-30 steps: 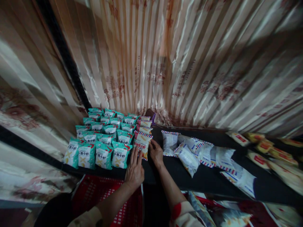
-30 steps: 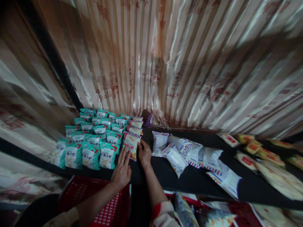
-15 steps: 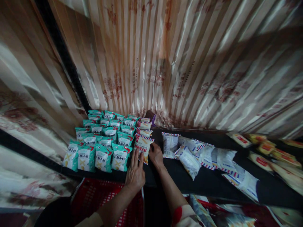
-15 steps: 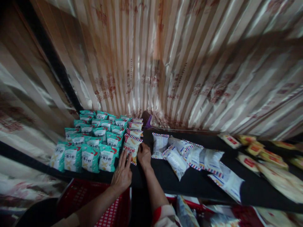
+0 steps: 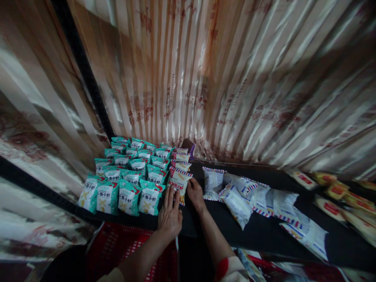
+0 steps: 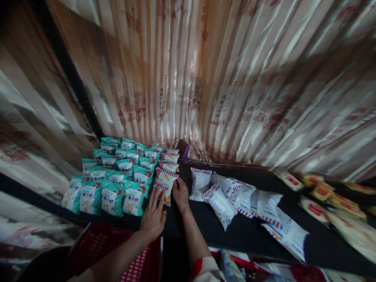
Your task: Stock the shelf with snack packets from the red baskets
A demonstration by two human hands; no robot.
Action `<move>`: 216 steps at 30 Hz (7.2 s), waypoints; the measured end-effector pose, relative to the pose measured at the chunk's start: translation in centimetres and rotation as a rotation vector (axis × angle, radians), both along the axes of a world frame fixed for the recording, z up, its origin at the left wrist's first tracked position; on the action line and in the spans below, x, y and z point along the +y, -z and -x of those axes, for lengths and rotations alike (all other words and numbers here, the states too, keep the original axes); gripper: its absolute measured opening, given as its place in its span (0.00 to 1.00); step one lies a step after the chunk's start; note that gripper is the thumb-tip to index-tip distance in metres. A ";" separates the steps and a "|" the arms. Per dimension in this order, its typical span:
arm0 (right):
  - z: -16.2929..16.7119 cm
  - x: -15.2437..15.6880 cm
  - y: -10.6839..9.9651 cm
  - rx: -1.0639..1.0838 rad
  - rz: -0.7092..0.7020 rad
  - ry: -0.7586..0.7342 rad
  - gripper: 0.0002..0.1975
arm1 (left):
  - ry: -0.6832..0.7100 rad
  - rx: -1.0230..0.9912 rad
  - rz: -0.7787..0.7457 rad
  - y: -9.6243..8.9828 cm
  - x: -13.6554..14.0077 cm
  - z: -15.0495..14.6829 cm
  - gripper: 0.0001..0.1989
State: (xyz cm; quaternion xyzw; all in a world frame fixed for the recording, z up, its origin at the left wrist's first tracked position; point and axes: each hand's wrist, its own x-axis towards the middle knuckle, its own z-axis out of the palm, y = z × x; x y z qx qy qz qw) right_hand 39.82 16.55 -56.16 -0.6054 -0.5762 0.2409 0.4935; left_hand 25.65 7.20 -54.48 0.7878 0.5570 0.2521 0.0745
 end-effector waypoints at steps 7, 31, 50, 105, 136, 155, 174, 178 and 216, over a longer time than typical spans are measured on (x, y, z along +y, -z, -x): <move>0.4 -0.5 -0.5 -0.062 0.009 0.031 0.18 | -0.023 -0.020 -0.030 -0.1 0.3 -0.2 0.35; -3.1 -4.0 -2.7 -0.697 0.168 0.369 0.32 | -0.001 -0.063 -0.102 0.0 -0.5 0.3 0.32; -0.9 -15.5 -5.3 -0.216 0.203 0.140 0.31 | 0.182 -0.311 0.128 -1.7 -8.1 -1.6 0.22; 5.7 -10.4 -2.9 0.296 0.186 -0.023 0.25 | 0.109 -0.101 0.051 0.0 -6.1 3.9 0.33; 5.8 -10.6 -1.8 0.208 0.022 0.074 0.29 | 0.113 -0.164 -0.032 1.5 -6.8 3.9 0.32; 6.1 -10.9 -1.4 0.149 0.013 0.091 0.32 | 0.177 -0.137 -0.085 1.2 -8.0 5.9 0.28; 8.7 -7.8 -8.6 -0.396 -0.389 -0.084 0.19 | -0.015 -0.015 -0.286 1.2 -7.5 9.6 0.29; 10.8 -4.3 -10.7 -0.441 -0.392 -0.267 0.16 | -0.073 -0.014 -0.372 -0.1 -6.4 12.2 0.27; 27.0 8.6 -15.8 -1.182 0.007 -0.474 0.12 | -0.364 -0.009 -0.548 0.5 -0.2 23.5 0.21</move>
